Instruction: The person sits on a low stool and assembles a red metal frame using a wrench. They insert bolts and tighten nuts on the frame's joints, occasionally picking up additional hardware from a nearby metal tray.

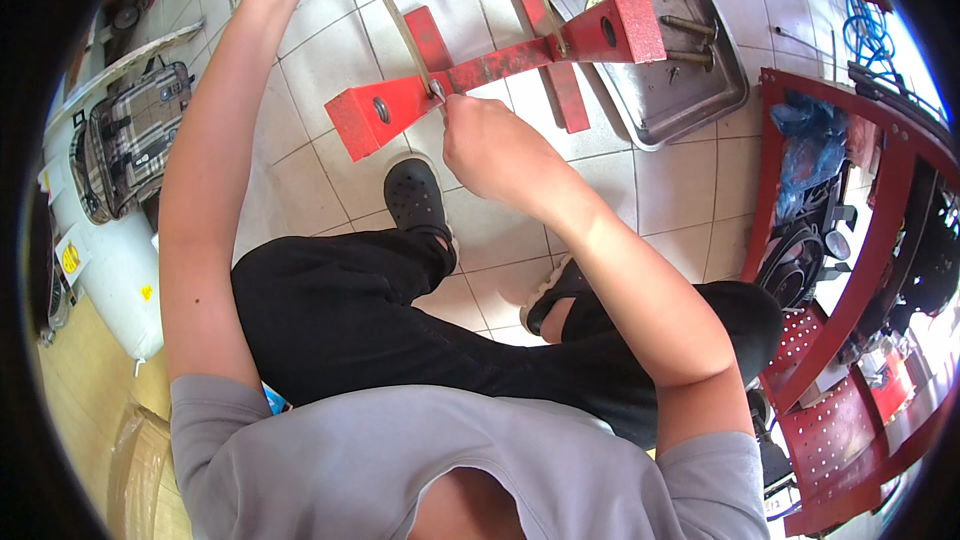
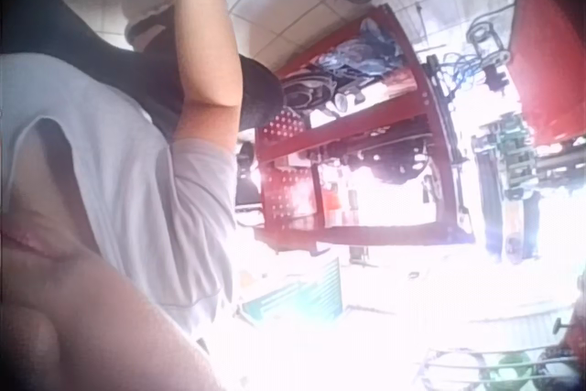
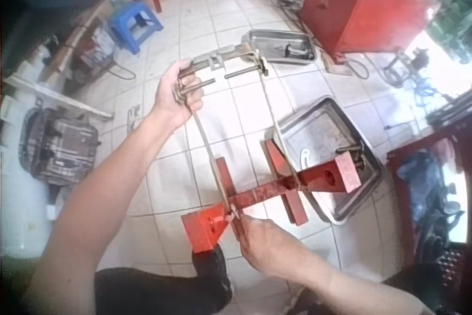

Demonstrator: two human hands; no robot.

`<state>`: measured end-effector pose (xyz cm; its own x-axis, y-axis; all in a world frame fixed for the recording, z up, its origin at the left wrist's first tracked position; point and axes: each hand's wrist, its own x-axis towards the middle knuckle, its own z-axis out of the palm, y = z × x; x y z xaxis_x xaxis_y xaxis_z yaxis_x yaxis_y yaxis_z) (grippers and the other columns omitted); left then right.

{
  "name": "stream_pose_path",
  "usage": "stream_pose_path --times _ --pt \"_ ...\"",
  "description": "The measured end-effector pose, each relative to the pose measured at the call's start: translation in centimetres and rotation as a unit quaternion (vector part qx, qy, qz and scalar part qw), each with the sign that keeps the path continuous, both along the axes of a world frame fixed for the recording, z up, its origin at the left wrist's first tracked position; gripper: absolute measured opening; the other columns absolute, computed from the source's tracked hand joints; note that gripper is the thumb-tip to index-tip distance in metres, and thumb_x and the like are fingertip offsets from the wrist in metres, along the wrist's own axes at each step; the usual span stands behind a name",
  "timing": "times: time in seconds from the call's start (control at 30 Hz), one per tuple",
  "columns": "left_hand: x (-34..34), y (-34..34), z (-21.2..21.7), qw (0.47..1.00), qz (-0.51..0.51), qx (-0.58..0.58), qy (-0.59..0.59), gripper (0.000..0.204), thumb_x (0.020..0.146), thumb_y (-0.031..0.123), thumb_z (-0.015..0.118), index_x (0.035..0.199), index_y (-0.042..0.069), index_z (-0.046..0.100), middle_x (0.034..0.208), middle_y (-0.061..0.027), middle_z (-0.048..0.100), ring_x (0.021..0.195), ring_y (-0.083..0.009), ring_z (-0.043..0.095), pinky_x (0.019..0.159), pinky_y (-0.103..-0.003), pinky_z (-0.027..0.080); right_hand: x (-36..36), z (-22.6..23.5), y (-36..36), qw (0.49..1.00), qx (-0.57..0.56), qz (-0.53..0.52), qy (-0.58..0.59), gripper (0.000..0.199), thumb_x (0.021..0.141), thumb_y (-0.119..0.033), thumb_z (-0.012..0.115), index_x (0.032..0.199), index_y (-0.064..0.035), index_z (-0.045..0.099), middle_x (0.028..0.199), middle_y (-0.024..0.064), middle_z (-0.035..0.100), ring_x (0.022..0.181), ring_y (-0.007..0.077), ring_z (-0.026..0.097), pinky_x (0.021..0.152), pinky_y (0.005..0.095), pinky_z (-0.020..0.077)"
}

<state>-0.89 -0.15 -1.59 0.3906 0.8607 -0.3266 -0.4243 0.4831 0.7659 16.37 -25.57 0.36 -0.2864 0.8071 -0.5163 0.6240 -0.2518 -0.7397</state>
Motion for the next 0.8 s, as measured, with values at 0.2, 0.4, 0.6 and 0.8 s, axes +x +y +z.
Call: stream_pose_path --times 0.2,0.4,0.6,0.8 --pt "0.2 -0.2 0.2 0.999 0.028 -0.008 0.015 0.046 0.087 0.043 0.05 0.05 0.023 0.031 0.044 0.0054 0.029 0.037 -0.0126 0.031 0.037 -0.028 0.023 -1.8 -0.3 -1.9 0.998 0.016 -0.054 -0.024 0.023 0.088 -0.006 0.045 0.104 0.0084 0.052 0.085 0.0313 0.061 0.082 0.0449 0.061 0.071 0.0502 0.0484" --pt "0.1 0.0 0.0 1.0 0.003 0.007 0.004 0.046 0.087 0.042 0.051 0.05 0.024 0.031 0.045 0.0057 0.03 0.037 -0.0127 0.033 0.037 -0.028 0.024 -1.8 -3.7 -3.8 0.983 0.156 -0.094 -0.029 0.034 0.088 -0.005 0.045 0.118 0.0086 0.049 0.079 0.0291 0.062 0.076 0.0446 0.062 0.07 0.0509 0.0485" --pt "0.0 -0.4 0.1 1.0 0.026 0.003 0.001 0.045 0.087 0.041 0.051 0.051 0.024 0.031 0.046 0.0055 0.031 0.038 -0.0126 0.033 0.037 -0.028 0.024 -1.1 1.4 -0.8 0.999 -0.006 -0.047 -0.003 0.041 0.088 -0.009 0.044 0.123 0.0106 0.039 0.086 0.0339 0.06 0.078 0.0452 0.062 0.071 0.0509 0.0485" --pt "0.3 -0.3 0.3 1.0 0.007 0.019 -0.014 0.045 0.086 0.04 0.053 0.052 0.023 0.03 0.047 0.0048 0.032 0.038 -0.0126 0.033 0.038 -0.028 0.023 0.7 1.9 2.7 0.923 -0.272 -0.117 0.247 0.037 0.085 -0.011 0.046 0.12 -0.0002 0.043 0.075 0.0107 0.063 0.058 0.0187 0.064 0.047 0.0296 0.0485"
